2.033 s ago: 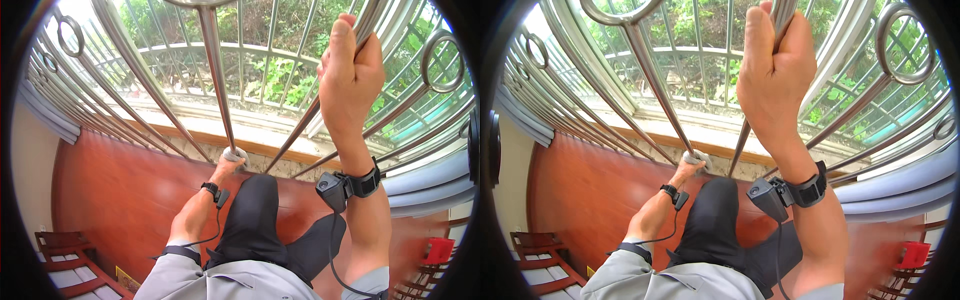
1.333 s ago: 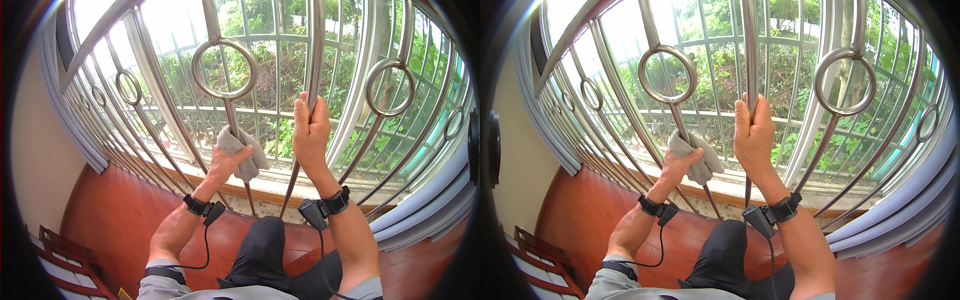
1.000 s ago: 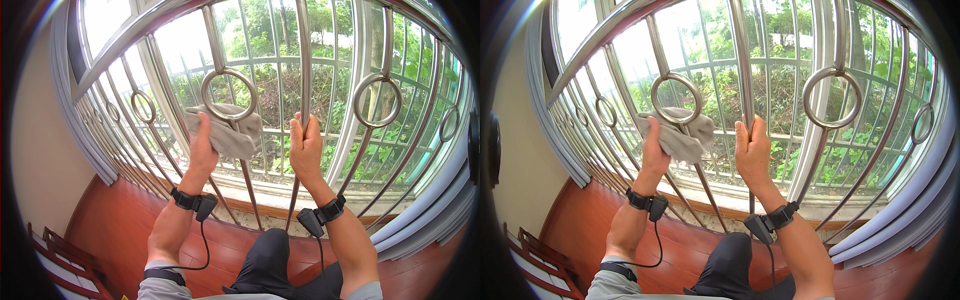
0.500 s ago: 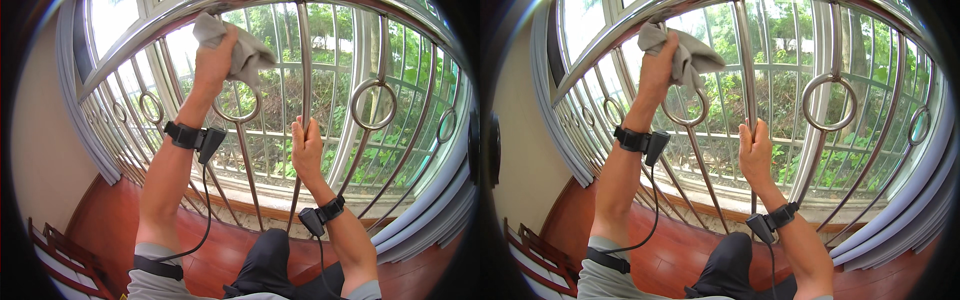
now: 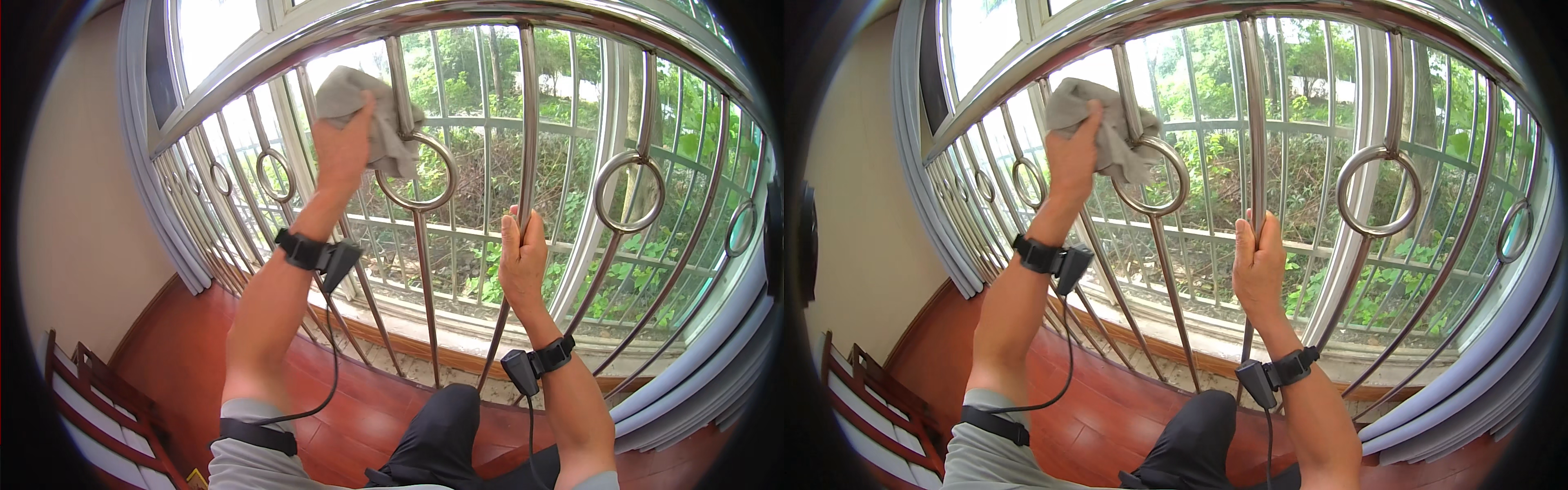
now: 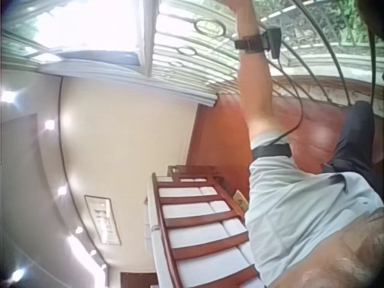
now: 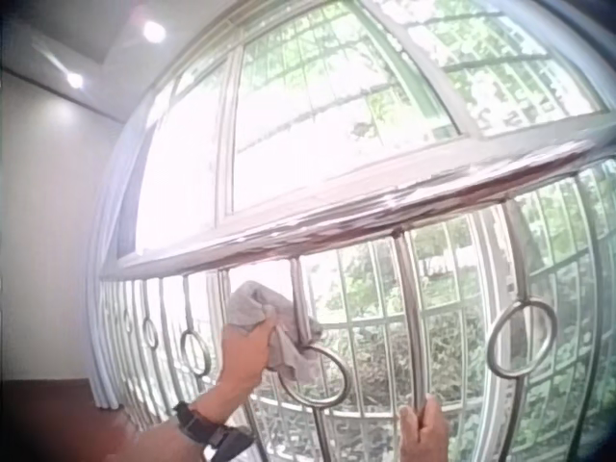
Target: The recorder is seen wiping a wall panel, then moves to wipe a metal security railing on a window.
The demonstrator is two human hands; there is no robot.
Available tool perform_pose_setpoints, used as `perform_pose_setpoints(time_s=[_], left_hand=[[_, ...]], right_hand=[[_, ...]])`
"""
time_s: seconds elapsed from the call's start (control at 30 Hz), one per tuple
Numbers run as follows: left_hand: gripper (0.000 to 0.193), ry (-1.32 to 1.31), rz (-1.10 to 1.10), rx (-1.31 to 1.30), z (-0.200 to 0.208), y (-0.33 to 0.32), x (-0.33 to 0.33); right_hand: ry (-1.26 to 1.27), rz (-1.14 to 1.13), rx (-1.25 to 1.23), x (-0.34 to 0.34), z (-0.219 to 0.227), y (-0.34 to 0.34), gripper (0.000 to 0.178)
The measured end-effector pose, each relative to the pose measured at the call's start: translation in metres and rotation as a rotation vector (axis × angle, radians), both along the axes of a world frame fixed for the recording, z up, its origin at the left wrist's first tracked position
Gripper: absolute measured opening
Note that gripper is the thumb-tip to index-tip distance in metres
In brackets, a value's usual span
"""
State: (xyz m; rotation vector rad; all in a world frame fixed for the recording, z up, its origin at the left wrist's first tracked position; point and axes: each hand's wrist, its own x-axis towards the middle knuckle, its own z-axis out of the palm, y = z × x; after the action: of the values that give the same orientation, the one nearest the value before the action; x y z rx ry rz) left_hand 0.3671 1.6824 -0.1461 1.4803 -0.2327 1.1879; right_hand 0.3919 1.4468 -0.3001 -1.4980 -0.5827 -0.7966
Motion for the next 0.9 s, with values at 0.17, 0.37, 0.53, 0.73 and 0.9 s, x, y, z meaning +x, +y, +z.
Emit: perform_pose_setpoints(time_s=[0.17,0.37,0.53,0.73,0.9], left_hand=[[0.034,-0.192,0.070,-0.115,0.004,0.061,-0.028],[0.045,-0.114,0.035,-0.212,0.048,0.116,-0.043],[0.048,0.053,-0.207,-0.054,0.037,0.077,-0.004],[0.039,0.057,0.002,-0.026,-0.012,0.083,0.014],[0.037,0.075,0.054,0.013,-0.081,0.080,0.011]], right_hand=[[-0.050,-0.046,0.008,0.004,-0.002,-0.003,0.021],[-0.022,-0.029,0.045,0.005,-0.001,0.002,0.022],[0.005,-0.028,0.022,0.003,-0.001,-0.001,0.024],[-0.007,-0.020,0.001,0.000,-0.001,0.000,0.024],[0.033,-0.045,0.005,-0.001,-0.001,-0.001,0.025]])
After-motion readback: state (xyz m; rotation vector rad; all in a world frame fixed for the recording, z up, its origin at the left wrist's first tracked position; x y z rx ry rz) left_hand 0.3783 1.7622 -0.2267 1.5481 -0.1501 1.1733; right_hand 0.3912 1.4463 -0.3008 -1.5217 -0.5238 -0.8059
